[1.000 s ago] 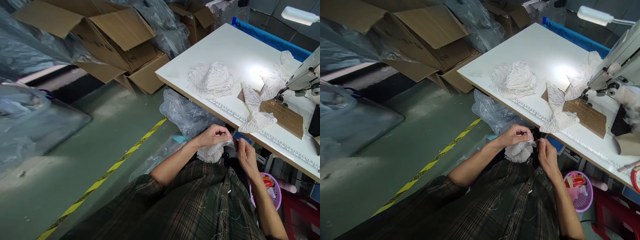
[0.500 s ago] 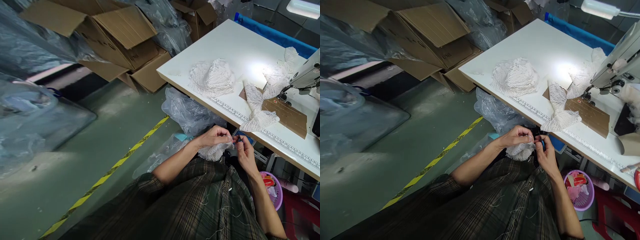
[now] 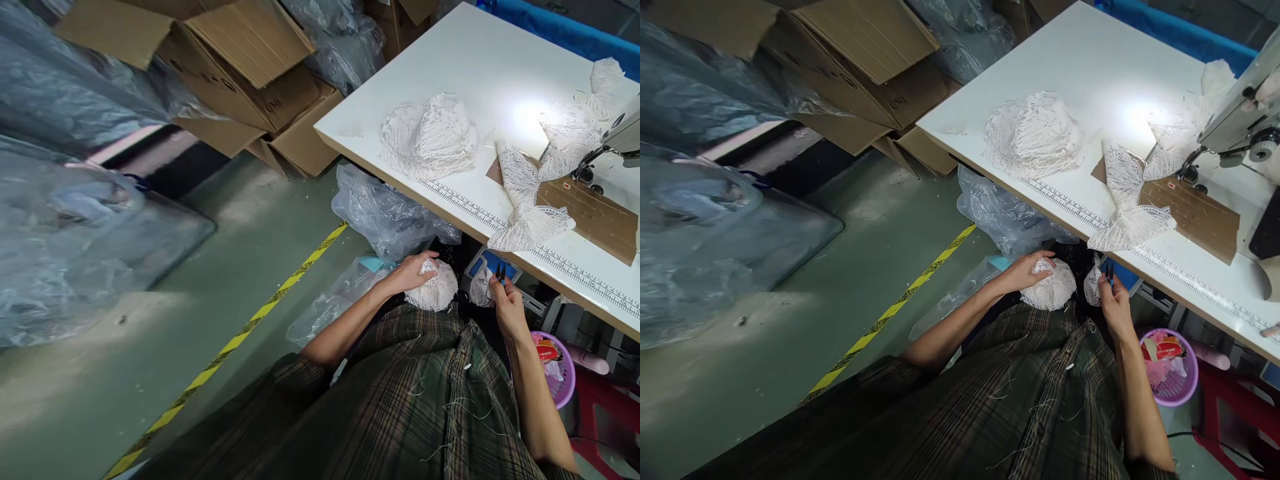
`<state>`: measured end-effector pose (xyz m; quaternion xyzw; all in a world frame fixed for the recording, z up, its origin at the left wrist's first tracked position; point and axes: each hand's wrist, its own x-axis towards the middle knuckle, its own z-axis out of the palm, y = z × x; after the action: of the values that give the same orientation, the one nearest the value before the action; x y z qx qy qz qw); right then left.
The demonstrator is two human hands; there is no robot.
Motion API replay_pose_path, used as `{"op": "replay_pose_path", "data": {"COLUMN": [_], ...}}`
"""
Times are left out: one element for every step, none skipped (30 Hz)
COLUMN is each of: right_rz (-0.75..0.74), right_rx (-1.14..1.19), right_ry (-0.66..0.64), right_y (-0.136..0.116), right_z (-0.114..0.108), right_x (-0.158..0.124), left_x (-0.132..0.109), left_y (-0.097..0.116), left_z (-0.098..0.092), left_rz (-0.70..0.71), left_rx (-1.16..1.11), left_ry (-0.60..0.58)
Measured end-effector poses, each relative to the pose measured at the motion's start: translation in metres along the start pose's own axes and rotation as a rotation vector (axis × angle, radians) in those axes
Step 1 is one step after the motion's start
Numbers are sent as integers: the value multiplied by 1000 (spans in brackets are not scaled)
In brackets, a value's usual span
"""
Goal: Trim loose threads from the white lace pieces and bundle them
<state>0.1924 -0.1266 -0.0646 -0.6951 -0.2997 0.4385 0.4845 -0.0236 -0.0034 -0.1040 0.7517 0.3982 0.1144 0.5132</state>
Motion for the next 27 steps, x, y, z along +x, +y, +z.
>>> {"op": "replay_pose_path", "data": {"right_rz": [-15, -30, -42, -55, -71, -91, -114, -143, -172, -197, -217, -233, -246, -254, -260, -263, -266, -268, -269, -272, -278, -288, -298, -308, -317, -322, -326], "right_rx": [-9, -19, -29, -41, -55, -71, -87, -103, -118, -127, -131, -130, -126, -119, -113, -109, -107, -107, -109, -111, -114, -116, -119, -124, -130, -135, -134], "right_ry": [29, 52, 70, 77, 76, 66, 51, 30, 2, -36, -77, -122, -163, -197, -219, -231, -238, -248, -260, -275, -290, -300, -305, -308, -310, -309, -302], "right_y": [1, 1, 1, 0, -1, -3, -5, -8, -11, -14, -17, -20, -23, -25, -28, -30, -33, -35, -38, -41, -43, -45, -47, -48, -49, -50, -50], "right_z": [0, 1, 2, 4, 6, 8, 11, 14, 17, 20, 23, 25, 27, 28, 29, 29, 29, 28, 28, 27, 27, 27, 27, 27, 27, 28, 28], "right_x": [2, 3, 5, 7, 9, 10, 11, 11, 11, 9, 7, 4, 0, -4, -8, -13, -16, -19, -21, -23, -24, -25, -25, -26, -27, -28, -29], "left_x": [-2, -3, -4, -5, -7, -8, -9, -10, -12, -14, -16, -18, -21, -23, -25, -27, -28, -29, -29, -28, -27, -26, -24, -22, -20, -19, -18], "left_y": [2, 5, 9, 14, 19, 26, 33, 40, 49, 57, 66, 74, 81, 88, 93, 97, 101, 103, 105, 106, 106, 106, 106, 105, 105, 105, 104], "left_z": [-2, -3, -4, -5, -6, -7, -8, -9, -11, -12, -14, -16, -18, -20, -22, -24, -27, -29, -31, -33, -34, -36, -37, -37, -37, -37, -37], "left_rz": [-12, -18, -17, -10, 0, 9, 17, 26, 38, 55, 75, 100, 129, 167, 211, 256, 298, 336, 366, 386, 401, 415, 427, 431, 425, 408, 377], "left_rx": [-18, -49, -91, -143, -203, -267, -329, -376, -402, -406, -386, -351, -310, -266, -222, -179, -140, -107, -81, -68, -68, -76, -90, -108, -126, -145, -166], "left_ry": [-11, -21, -29, -35, -48, -73, -108, -152, -195, -230, -250, -248, -225, -187, -142, -96, -57, -33, -31, -49, -77, -115, -150, -173, -184, -185, -181]}}
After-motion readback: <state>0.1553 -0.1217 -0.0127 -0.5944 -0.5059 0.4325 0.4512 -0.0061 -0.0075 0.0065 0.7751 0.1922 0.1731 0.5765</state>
